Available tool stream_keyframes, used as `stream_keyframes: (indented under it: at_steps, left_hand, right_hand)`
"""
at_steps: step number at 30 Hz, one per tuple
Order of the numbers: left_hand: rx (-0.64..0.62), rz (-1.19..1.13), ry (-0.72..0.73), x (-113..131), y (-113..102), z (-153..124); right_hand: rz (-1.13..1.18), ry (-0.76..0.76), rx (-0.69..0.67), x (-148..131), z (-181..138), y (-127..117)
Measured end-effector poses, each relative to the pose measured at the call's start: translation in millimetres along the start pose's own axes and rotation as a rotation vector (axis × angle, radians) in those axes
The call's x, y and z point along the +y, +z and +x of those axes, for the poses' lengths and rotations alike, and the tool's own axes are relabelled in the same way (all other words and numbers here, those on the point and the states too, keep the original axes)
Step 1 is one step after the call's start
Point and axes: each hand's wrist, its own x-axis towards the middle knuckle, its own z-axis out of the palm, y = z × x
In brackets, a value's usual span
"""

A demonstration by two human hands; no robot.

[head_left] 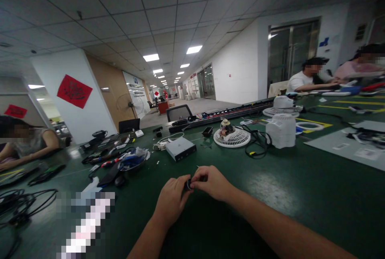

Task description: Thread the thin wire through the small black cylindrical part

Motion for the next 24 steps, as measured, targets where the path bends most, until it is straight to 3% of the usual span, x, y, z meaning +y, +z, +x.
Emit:
stream_keyframes:
  at_steps: [3, 10, 13, 15, 20, 24]
  left_hand:
    - [-0.024, -0.003, -0.033, -0.8, 0.7, 0.2]
    - [-0.098, -0.039, -0.077, 6.8, -3.7, 4.9]
    - [-0.097, -0.027, -0.126, 8.9, -3.7, 6.8]
    - [-0.088, -0.011, -0.171, 7.8, -1.8, 6.9]
    - [-0.072, 0.01, -0.285, 0.1, 6.1, 4.9]
    - [-0.107, -0.013, -0.418, -4.2, 10.7, 4.0]
  right_hand:
    - [-0.25, -0.155, 0.016, -4.8, -3.2, -2.2]
    - [-0.381, -0.217, 0.03, -12.8, -5.2, -9.3]
    - [-0.57, -0.07, 0.196, -5.3, -0.9, -20.1]
    - [-0.691, 0.033, 0.229, 4.2, 1.8, -27.2]
    - [-0.807, 0.247, 0.048, 24.0, 3.2, -36.4]
    - [-0.847, 0.275, -0.045, 23.7, 0.9, -36.0]
